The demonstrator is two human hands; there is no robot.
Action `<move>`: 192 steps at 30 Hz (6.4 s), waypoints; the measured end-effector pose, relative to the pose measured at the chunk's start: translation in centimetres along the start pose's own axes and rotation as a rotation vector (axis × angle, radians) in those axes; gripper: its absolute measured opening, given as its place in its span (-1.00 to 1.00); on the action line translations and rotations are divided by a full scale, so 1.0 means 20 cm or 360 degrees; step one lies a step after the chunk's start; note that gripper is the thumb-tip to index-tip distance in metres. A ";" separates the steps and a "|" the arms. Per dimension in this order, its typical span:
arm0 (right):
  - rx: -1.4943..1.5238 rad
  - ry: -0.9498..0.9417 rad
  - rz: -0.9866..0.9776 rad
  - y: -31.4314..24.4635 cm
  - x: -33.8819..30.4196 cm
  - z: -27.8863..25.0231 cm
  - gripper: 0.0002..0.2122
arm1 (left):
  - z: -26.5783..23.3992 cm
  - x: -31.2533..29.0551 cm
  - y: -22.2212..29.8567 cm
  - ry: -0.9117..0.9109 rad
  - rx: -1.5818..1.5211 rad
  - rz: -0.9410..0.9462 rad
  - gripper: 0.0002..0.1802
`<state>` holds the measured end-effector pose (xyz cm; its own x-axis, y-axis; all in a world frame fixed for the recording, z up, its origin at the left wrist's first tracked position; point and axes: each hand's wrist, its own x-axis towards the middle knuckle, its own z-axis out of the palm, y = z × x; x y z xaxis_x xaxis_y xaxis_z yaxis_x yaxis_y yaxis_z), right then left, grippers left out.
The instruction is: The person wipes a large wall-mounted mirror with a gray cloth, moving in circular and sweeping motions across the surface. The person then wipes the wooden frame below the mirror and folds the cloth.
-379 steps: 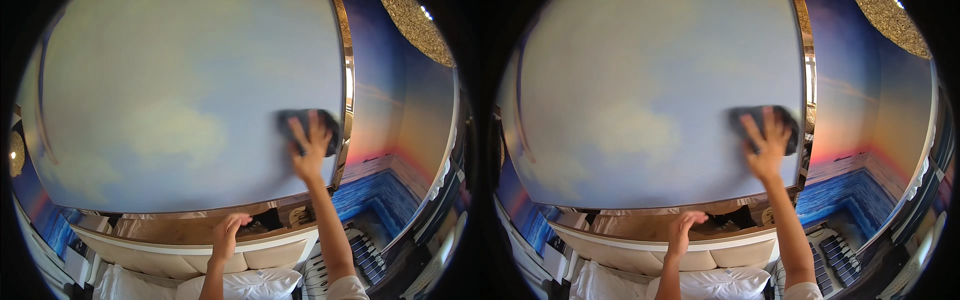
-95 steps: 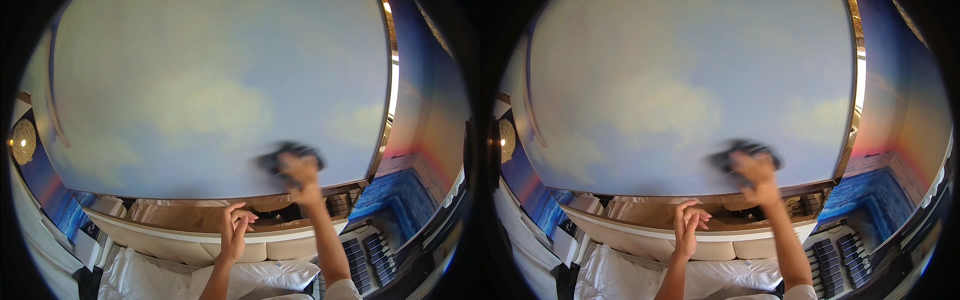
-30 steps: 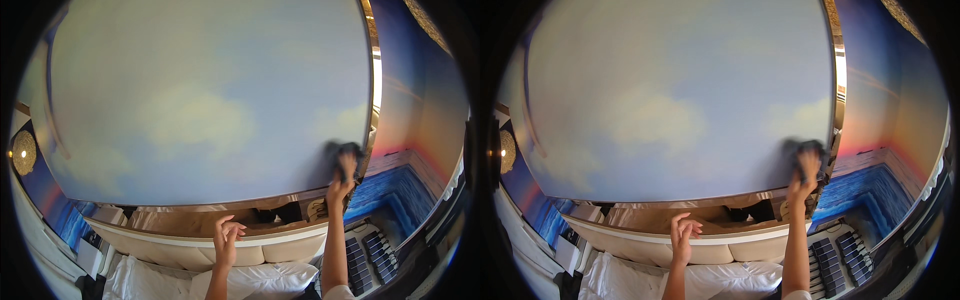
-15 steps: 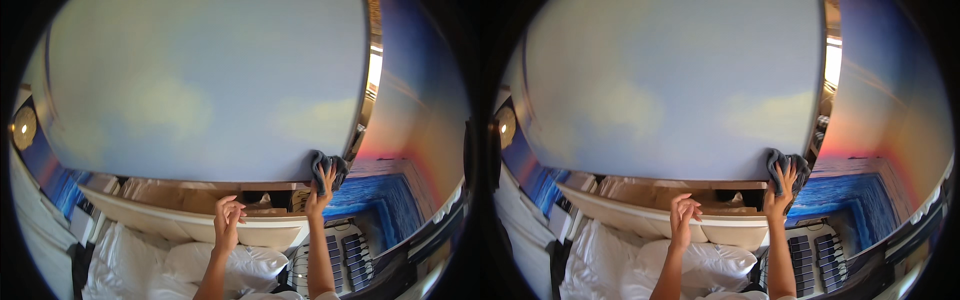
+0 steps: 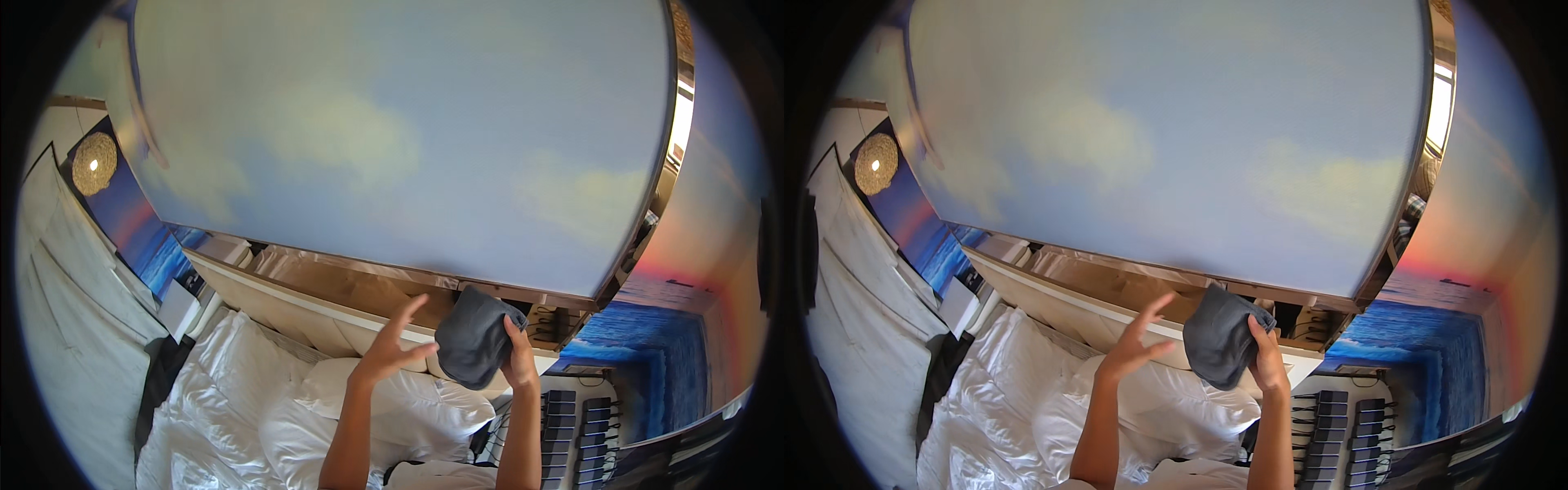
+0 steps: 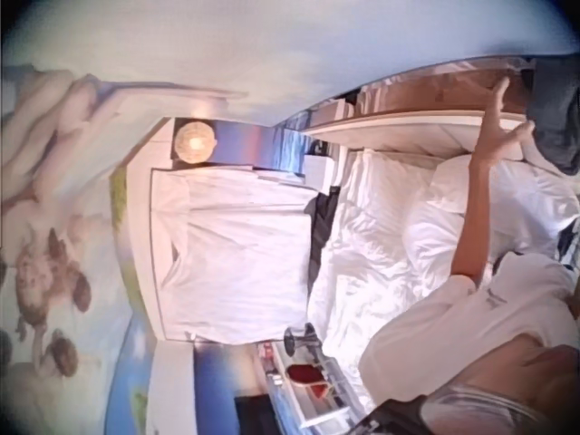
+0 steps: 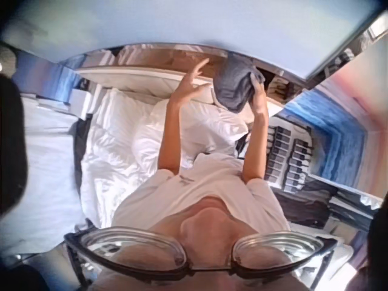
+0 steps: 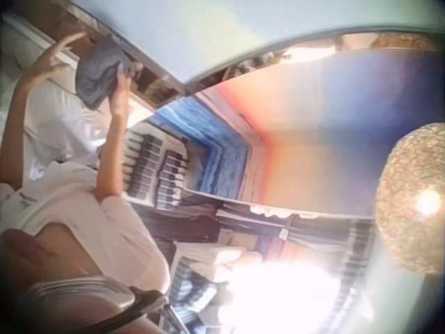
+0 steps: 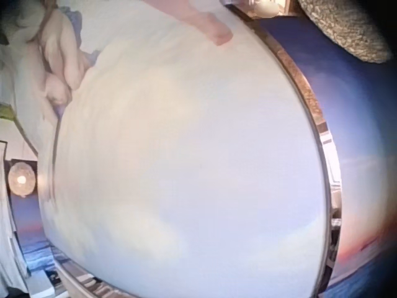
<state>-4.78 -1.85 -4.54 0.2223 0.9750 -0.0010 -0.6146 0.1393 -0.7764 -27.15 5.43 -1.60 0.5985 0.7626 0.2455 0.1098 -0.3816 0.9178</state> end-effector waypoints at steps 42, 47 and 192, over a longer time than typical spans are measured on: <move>-0.1115 0.0228 -0.0065 0.04 -0.35 -0.29 -0.51 | 0.23 0.73 0.17 0.0728 0.1891 0.1176 -0.18; -0.1138 0.0086 -0.0003 0.03 -0.35 -0.30 -0.50 | 0.04 0.77 0.16 0.1343 0.1465 0.0925 -0.37; -0.1126 -0.0153 0.0915 -0.04 -0.24 -1.06 -0.64 | 0.84 0.77 0.33 0.0415 0.1609 0.1126 -0.28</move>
<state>10.69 -10.24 -17.36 -0.0581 0.8760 -0.4788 0.0029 -0.4795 -0.8775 -3.97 5.91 2.97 0.6131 0.2646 0.7444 0.4555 -0.8883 -0.0593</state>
